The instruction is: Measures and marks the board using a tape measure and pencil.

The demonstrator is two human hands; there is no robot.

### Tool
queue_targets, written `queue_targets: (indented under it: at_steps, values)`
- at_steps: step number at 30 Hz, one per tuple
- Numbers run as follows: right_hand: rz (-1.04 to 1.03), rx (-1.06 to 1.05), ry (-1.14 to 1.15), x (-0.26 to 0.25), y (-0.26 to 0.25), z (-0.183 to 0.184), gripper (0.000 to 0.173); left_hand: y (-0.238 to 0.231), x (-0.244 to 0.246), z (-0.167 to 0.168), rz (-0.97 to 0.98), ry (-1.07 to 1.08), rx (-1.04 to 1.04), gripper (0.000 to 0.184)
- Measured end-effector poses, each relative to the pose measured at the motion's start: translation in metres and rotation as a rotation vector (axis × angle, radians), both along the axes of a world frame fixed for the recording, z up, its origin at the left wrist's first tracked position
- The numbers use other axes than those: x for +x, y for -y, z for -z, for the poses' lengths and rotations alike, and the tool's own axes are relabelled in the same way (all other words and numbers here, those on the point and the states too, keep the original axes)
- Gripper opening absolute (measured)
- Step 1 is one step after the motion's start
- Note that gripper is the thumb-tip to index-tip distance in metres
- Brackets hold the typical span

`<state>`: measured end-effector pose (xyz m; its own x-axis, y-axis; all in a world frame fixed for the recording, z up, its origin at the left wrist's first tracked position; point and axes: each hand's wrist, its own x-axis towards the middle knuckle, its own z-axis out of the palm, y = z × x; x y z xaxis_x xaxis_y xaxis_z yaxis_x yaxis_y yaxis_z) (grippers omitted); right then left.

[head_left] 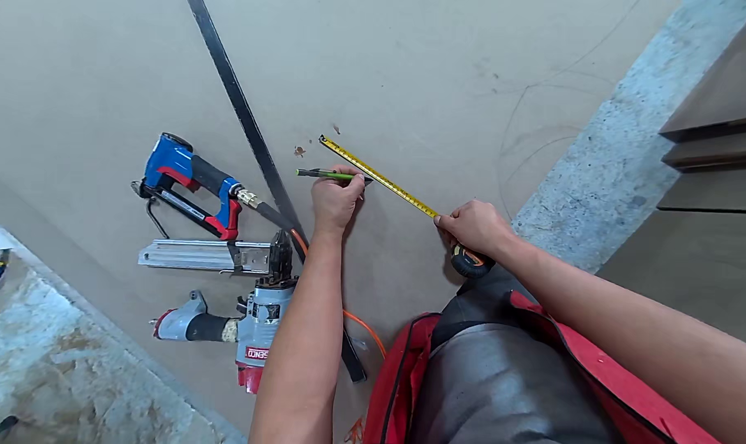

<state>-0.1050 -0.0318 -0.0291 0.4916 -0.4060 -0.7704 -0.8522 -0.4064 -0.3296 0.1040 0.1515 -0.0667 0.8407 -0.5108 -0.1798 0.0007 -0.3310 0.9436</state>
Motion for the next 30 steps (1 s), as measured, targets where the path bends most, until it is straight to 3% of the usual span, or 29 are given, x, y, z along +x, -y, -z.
queue_targets:
  at_steps: [30]
  values:
    - [-0.009, 0.038, -0.027, 0.0009, 0.0063, -0.0061, 0.056, 0.0072, -0.0063, -0.0032, -0.006, 0.048, 0.079, 0.01]
